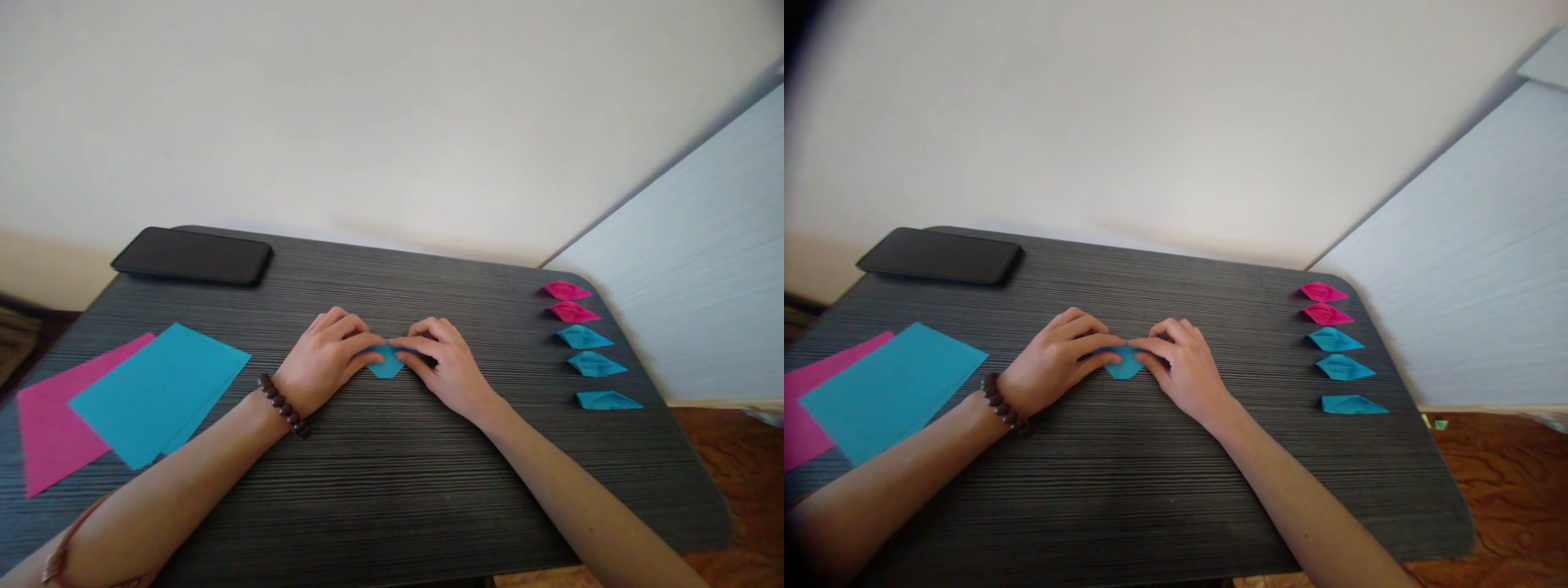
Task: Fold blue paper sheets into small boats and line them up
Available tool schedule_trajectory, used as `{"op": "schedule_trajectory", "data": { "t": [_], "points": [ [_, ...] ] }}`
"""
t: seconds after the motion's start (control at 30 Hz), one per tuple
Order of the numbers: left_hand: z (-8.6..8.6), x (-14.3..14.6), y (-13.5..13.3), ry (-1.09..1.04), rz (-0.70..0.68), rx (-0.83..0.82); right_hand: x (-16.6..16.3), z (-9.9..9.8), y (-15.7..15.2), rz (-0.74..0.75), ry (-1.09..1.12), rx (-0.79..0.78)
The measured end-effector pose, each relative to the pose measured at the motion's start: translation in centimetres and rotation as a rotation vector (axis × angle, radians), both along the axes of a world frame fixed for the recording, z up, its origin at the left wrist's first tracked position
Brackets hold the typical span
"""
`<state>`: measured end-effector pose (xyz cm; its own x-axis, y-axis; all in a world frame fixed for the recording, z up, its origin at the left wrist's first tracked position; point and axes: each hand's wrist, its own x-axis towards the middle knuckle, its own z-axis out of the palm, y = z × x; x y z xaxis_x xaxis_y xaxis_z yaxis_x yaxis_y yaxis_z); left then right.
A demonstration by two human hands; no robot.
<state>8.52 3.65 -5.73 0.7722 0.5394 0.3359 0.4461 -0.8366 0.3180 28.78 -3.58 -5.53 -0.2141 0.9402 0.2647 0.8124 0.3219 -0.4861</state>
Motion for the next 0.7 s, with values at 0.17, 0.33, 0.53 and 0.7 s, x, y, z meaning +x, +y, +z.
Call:
{"op": "schedule_trajectory", "data": {
  "t": [0.17,0.33,0.53,0.7],
  "points": [
    [0.5,-0.2,-0.8,0.051,-0.014,0.149,-0.2,0.0,-0.7,0.023,-0.195,0.101],
    [1.0,-0.1,-1.5,0.111,-0.033,0.292,-0.3,0.4,-1.0,0.042,-0.309,0.155],
    [1.3,0.1,-2.4,0.186,-0.002,0.322,-0.3,0.2,-1.3,0.059,-0.344,0.18],
    [1.5,0.0,-3.5,0.217,0.074,0.313,-0.6,-0.1,-1.7,0.02,-0.375,0.245]
  ]
}}
